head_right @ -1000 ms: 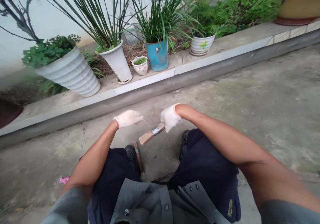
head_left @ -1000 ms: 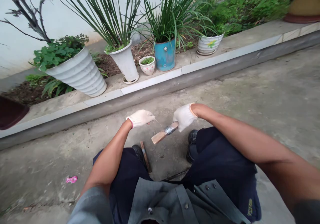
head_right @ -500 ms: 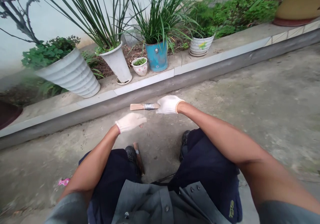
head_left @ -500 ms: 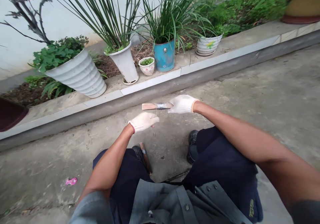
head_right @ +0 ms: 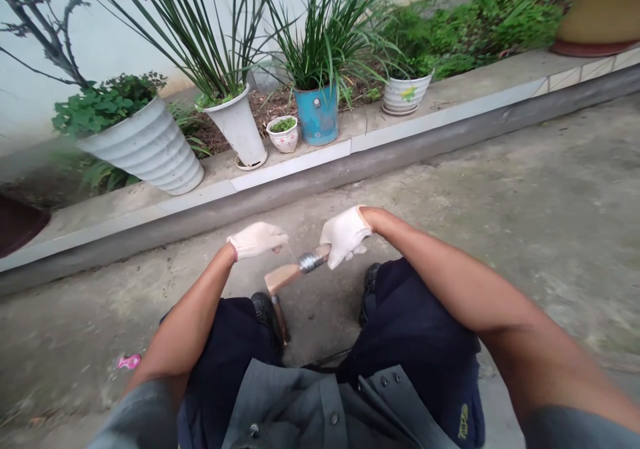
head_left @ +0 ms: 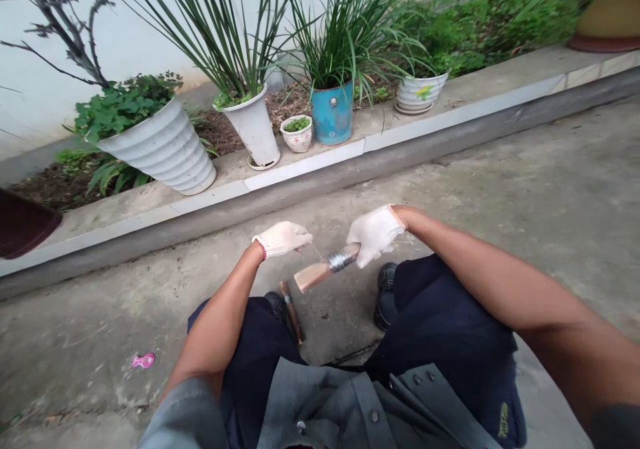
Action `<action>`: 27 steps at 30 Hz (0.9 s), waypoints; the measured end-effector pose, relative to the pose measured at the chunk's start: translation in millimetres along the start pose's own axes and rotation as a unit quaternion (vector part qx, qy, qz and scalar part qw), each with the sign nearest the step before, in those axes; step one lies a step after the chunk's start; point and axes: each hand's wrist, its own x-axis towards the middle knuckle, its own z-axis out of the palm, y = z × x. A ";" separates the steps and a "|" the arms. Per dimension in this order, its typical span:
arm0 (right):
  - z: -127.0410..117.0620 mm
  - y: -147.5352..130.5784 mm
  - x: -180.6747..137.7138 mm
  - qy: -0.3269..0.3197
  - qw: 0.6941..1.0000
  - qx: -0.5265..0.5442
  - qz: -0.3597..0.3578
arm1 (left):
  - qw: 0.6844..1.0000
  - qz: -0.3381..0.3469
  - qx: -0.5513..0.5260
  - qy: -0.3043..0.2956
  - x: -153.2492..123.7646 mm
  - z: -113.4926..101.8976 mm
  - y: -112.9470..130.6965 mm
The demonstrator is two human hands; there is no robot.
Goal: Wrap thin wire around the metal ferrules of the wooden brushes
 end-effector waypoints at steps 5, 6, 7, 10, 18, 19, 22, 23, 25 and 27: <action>11.4 1.2 33.7 0.086 0.971 -0.204 0.086 | 0.998 -0.017 0.031 -0.052 -1.3 10.0 12.7; 10.0 1.4 37.7 0.110 0.962 -0.224 0.108 | 0.998 -0.014 0.026 -0.060 -1.3 11.7 14.0; 7.3 1.5 40.4 0.131 0.955 -0.234 0.127 | 0.998 -0.012 0.019 -0.065 -1.3 13.0 15.0; -4.6 2.0 41.3 0.188 0.941 -0.232 0.159 | 0.998 0.007 -0.010 -0.054 -1.3 15.6 16.7; -20.8 -3.7 19.7 0.306 0.937 -0.144 0.092 | 0.998 0.007 -0.062 -0.008 -1.4 11.8 11.5; -20.4 -5.4 15.3 0.302 0.943 -0.116 0.074 | 0.998 0.006 -0.065 -0.002 -1.2 10.8 8.8; -18.3 -10.0 1.3 0.250 0.968 -0.018 0.009 | 0.997 0.015 -0.070 0.012 0.3 9.9 -2.2; -17.4 -11.0 -2.8 0.228 0.973 0.007 -0.010 | 0.996 0.028 -0.077 0.020 1.3 10.7 -6.5; -15.8 -11.7 -8.4 0.189 0.981 0.036 -0.034 | 0.994 0.049 -0.098 0.023 4.1 13.6 -14.4; -14.0 -10.2 -9.8 0.144 0.987 0.052 -0.043 | 0.995 0.026 -0.095 -0.002 7.2 16.8 -19.8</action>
